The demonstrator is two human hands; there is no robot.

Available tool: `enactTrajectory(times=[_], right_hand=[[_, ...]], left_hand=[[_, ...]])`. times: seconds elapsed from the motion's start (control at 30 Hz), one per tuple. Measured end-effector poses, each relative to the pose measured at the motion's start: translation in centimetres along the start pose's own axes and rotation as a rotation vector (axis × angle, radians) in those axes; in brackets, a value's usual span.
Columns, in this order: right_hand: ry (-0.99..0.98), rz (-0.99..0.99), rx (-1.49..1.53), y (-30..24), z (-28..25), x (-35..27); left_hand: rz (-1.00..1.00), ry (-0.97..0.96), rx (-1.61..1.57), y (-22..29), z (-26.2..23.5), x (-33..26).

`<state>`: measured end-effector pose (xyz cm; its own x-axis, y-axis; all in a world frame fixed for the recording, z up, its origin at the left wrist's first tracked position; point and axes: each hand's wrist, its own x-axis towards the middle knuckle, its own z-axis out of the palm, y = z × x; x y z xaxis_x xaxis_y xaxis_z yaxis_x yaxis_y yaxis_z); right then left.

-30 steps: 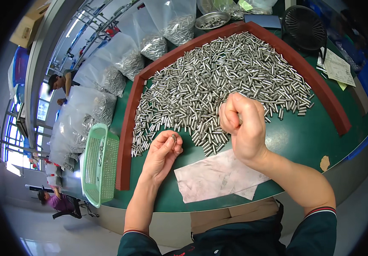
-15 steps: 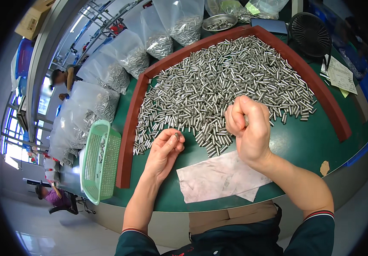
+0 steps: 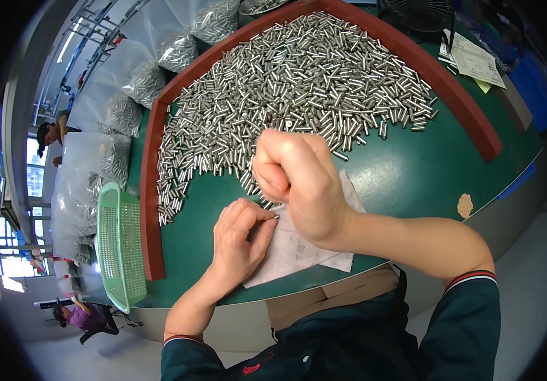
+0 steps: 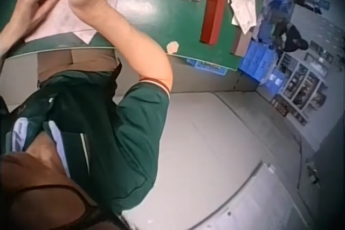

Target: Inspecting and wiping small metal tubes at a factory workbench before placing them in a basket.

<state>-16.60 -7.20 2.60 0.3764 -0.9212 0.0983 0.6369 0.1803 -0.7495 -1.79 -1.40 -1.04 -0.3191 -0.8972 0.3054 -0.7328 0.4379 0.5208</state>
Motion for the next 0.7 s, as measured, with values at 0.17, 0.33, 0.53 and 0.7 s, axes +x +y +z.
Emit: enactTrajectory(times=[0.17, 0.33, 0.53, 0.7], right_hand=[[0.046, 0.08, -0.003, 1.8, -0.3, -0.6], [0.067, 0.102, 0.005, 2.7, -0.6, -0.7], [0.078, 0.063, -0.008, 3.3, -0.5, -0.8], [0.071, 0.049, -0.021, 3.3, -0.5, -0.8]], left_hand=[[-0.082, -0.026, 0.031, -0.1, -0.2, -0.3], [-0.072, -0.012, 0.054, 0.1, -0.5, 0.0], [-0.062, -0.013, 0.044, -0.2, -0.3, -0.1], [-0.069, -0.021, 0.044, -0.2, -0.4, -0.1]])
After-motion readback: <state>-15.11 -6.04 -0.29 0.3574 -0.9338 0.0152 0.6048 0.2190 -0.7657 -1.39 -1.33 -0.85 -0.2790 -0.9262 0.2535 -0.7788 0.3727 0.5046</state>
